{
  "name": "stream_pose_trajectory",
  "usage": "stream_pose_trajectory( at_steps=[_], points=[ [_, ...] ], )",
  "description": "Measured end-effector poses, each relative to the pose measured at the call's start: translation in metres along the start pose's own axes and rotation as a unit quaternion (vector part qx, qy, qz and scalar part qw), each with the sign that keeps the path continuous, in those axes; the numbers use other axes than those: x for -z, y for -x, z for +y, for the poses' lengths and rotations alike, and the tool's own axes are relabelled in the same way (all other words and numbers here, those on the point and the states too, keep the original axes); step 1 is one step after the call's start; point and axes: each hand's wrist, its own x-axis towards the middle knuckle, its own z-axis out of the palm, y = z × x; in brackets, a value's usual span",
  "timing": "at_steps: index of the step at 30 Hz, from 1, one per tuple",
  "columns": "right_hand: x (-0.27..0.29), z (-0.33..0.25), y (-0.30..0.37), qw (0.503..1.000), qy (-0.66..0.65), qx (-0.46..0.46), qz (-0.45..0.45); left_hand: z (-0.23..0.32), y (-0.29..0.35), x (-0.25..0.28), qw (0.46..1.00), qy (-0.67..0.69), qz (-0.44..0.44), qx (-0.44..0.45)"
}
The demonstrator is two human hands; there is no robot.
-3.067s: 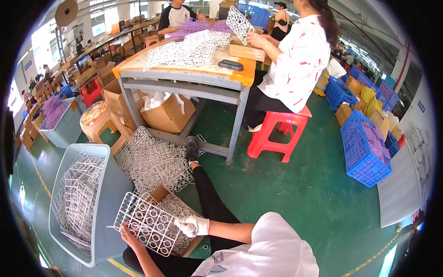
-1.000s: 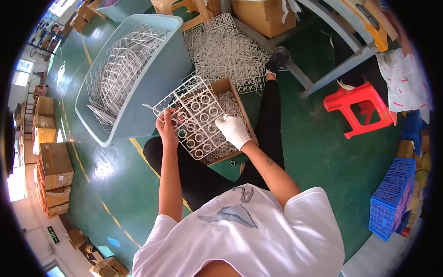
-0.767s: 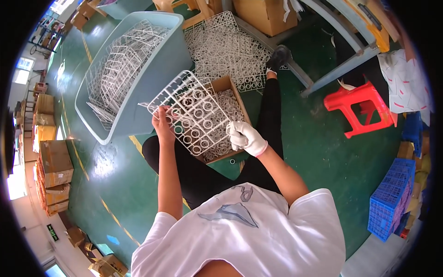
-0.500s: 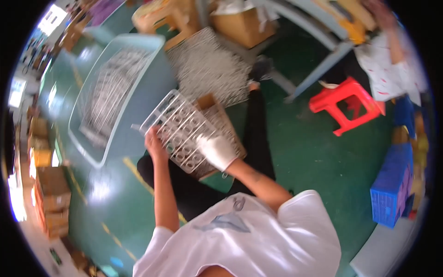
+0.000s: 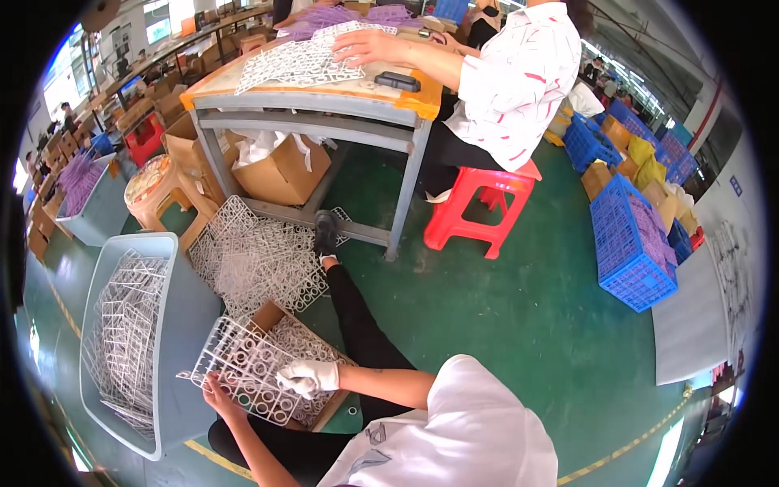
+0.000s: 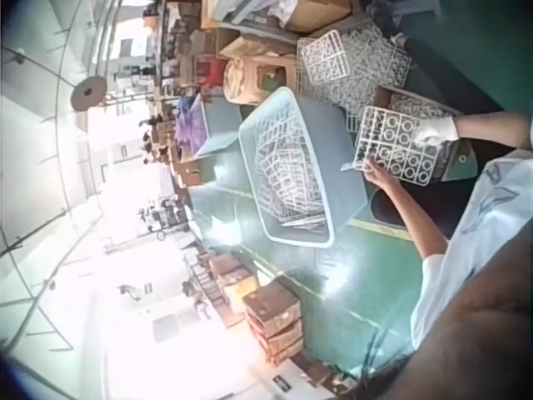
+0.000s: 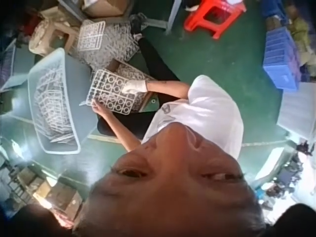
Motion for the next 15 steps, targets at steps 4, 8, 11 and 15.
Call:
stream_pose_trajectory(
  at_steps=[4,8,11,15],
  points=[
    [-0.019,-0.016,-0.006,0.932,0.228,-0.002,0.281,0.005,-0.006,0.006,0.999,0.034,0.026,-0.008],
    [-0.007,-0.011,-0.024,0.651,0.598,0.351,0.309,-0.005,0.0,0.002,0.999,-0.002,0.038,0.012],
    [-0.003,-0.004,-0.032,0.537,0.725,0.265,0.34,-0.009,0.002,-0.006,0.999,0.001,0.044,0.012],
    [0.001,0.011,-0.034,0.513,0.772,0.166,0.336,-0.014,0.007,-0.008,0.999,-0.017,0.019,0.018]
  ],
)
